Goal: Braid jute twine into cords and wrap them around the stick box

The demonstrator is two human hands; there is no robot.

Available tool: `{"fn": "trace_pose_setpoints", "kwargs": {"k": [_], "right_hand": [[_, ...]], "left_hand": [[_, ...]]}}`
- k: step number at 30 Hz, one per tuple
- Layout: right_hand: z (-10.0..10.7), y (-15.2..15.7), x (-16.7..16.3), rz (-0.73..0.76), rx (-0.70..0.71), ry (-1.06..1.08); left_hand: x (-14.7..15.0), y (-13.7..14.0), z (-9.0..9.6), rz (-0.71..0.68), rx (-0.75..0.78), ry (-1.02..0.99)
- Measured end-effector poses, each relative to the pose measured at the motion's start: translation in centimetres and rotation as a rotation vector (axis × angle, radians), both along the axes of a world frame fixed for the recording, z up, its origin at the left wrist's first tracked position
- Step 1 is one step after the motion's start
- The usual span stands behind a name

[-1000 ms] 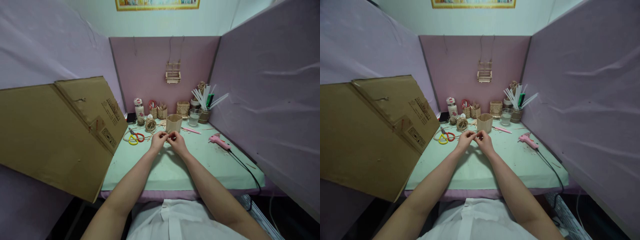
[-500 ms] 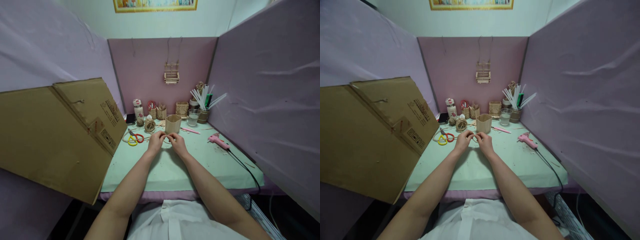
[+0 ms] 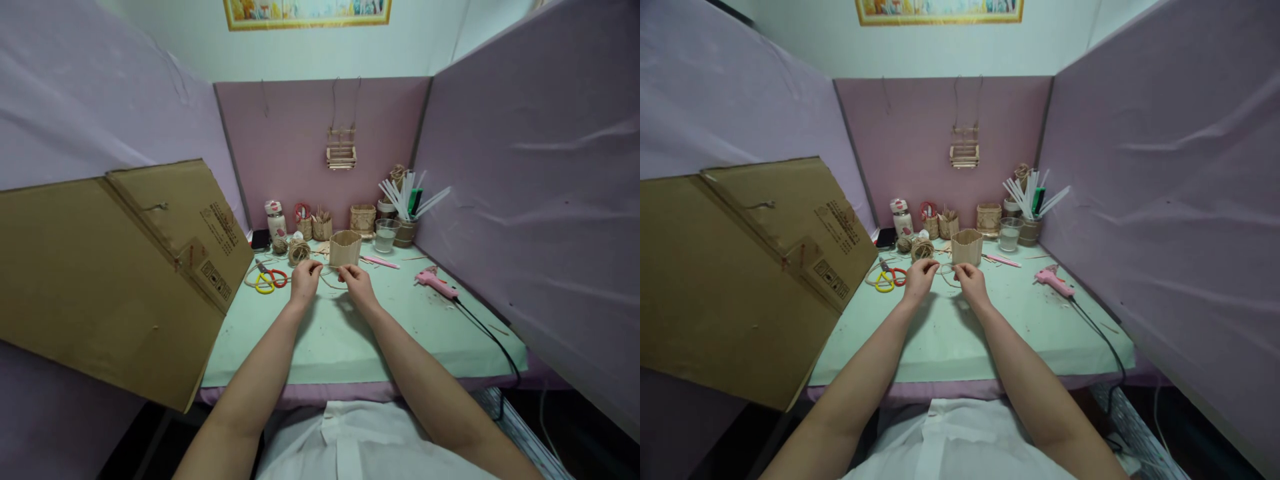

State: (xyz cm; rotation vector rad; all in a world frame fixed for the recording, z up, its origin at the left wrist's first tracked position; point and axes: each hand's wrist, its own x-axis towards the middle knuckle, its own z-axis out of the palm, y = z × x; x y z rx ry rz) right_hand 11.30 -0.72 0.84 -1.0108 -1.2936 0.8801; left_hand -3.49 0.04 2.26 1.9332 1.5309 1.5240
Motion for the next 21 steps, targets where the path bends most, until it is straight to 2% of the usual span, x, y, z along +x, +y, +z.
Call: {"fn": "trace_pose_setpoints", "kwargs": {"k": [5,12,16,21], "right_hand": [[0.1,-0.1,0.0,0.016,-0.01,0.056],[0.0,0.0,-0.2,0.059,0.027,0.031],[0.0,-0.2,-0.3,0.101,0.048,-0.026],[-0.1,-0.2,-0.3,0.067,0.028,-0.059]], "left_hand": [[0.4,-0.1,-0.2,-0.055,-0.089,-0.129],[1.2,-0.1,-0.7,-0.124,-0.149,-0.098],[1.3,0.1,-1.1,-0.157,-0.198,-0.147],[1.2,0.3,-1.1,-0.146,-0.222,-0.174]]}}
